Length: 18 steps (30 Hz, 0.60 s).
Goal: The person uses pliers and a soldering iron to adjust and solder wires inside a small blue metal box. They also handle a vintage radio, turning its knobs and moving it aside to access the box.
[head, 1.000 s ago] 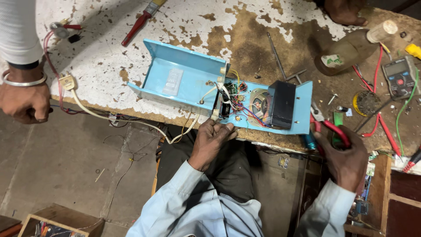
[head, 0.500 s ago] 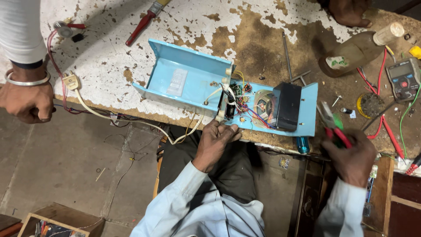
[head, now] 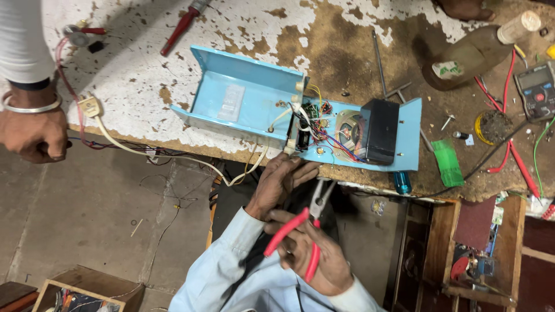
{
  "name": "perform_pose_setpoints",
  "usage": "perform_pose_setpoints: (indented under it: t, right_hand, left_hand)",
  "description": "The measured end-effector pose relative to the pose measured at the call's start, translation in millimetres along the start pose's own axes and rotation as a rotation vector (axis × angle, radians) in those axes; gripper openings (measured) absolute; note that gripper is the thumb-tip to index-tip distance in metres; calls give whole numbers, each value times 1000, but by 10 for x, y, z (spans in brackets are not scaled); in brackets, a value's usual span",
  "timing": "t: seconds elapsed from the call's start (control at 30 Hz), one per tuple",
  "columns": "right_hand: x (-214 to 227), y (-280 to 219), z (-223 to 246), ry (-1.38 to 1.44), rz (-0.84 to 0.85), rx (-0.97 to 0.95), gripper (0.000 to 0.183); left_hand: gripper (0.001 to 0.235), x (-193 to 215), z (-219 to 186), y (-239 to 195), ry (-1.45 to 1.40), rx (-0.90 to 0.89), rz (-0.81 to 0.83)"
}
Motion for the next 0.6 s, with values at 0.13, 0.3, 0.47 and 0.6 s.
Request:
perform_pose_setpoints:
  t: [0.13, 0.3, 0.47, 0.6]
  right_hand:
    - [-321, 316, 18, 67, 103, 12, 63]
    - [-418, 519, 57, 172, 138, 118, 55]
    - [-287, 589, 69, 262, 109, 146, 44]
    - [-228, 643, 161, 252, 46, 183, 41]
  left_hand:
    - [44, -22, -143, -124, -229, 211, 93]
    - [55, -152, -227, -137, -582, 310, 451]
    - [57, 39, -54, -130, -510, 289, 337]
    - [61, 214, 20, -171, -276, 261, 261]
Point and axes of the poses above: each hand's wrist, its own y-axis towards the middle knuckle, its own x-axis out of the back of the hand, z = x × y, the point moved 4 cm from there along y, towards the middle knuckle, and after that the axes turned 10 degrees about y, right-handed, at the moved point
